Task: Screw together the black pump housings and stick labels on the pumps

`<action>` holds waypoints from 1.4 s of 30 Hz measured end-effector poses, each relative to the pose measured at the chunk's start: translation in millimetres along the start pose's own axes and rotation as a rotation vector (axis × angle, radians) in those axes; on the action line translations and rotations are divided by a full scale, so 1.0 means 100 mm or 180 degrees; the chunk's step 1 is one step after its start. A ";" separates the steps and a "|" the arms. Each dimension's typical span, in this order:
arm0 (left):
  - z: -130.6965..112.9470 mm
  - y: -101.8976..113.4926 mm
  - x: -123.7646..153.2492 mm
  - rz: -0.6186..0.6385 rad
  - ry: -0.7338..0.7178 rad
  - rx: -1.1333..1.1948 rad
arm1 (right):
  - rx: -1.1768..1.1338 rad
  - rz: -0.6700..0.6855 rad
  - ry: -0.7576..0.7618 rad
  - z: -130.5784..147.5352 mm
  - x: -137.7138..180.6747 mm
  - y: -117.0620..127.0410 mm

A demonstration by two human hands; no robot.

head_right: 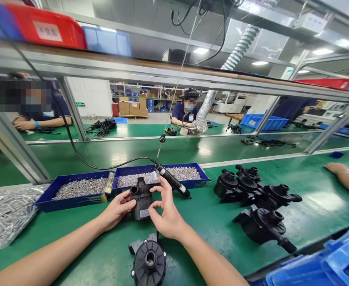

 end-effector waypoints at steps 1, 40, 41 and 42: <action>0.00 0.00 0.00 -0.0002 -0.0007 -0.0001 | 0.0015 -0.0002 0.0014 0.00 0.00 0.00; 0.16 -0.01 0.03 0.0052 -0.0609 -0.0986 | 0.1225 0.0848 0.0348 -0.39 -0.13 0.19; 0.17 -0.01 0.03 0.0021 -0.0638 -0.1038 | 0.1187 0.0866 0.0325 -0.38 -0.13 0.17; 0.18 -0.01 0.03 0.0008 -0.0667 -0.1087 | 0.1144 0.0884 0.0277 -0.37 -0.13 0.15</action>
Point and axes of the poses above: each hand's wrist, its own x-axis away from the middle knuckle, its own y-axis out of the back of the hand, z = x × y, the point moved 1 cm from there along -x, towards the middle knuckle, and after that the axes turned 6 degrees about y, right-handed, at the moved point
